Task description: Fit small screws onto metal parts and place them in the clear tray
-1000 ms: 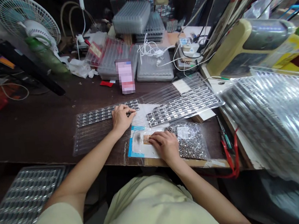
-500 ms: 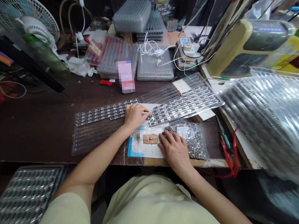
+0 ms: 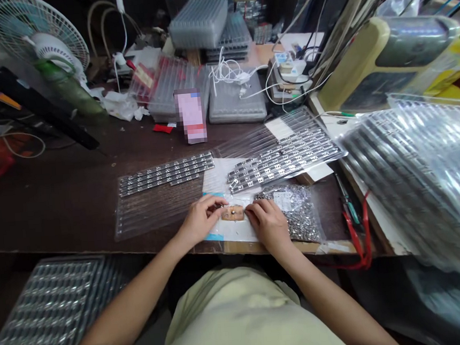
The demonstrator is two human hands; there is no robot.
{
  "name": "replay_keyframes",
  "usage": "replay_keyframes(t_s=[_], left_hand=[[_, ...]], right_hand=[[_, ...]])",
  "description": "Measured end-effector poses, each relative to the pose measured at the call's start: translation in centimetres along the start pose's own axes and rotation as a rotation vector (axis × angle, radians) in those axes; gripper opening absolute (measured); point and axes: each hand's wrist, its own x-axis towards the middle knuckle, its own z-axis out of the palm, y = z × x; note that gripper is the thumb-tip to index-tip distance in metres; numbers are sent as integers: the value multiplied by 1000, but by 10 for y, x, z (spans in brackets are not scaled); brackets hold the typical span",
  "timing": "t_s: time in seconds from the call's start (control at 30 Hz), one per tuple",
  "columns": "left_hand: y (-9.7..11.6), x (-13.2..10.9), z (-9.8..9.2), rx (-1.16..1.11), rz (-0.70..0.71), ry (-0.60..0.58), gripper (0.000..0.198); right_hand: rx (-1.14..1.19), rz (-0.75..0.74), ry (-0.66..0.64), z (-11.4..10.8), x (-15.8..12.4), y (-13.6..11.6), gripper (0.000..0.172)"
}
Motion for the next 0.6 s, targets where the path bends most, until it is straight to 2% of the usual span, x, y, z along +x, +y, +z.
replay_keyframes(t_s=[0.2,0.37,0.6], left_hand=[[-1,-11,23,46,87,132,11],[-1,-10,30,81,117,164,15],[-2,-10,32,190,108,145,12]], right_hand=[[95,52,59,-1,-1,1,13],[142,84,61,-3,-1,0,13],[221,101,60,-5,-1,0,16]])
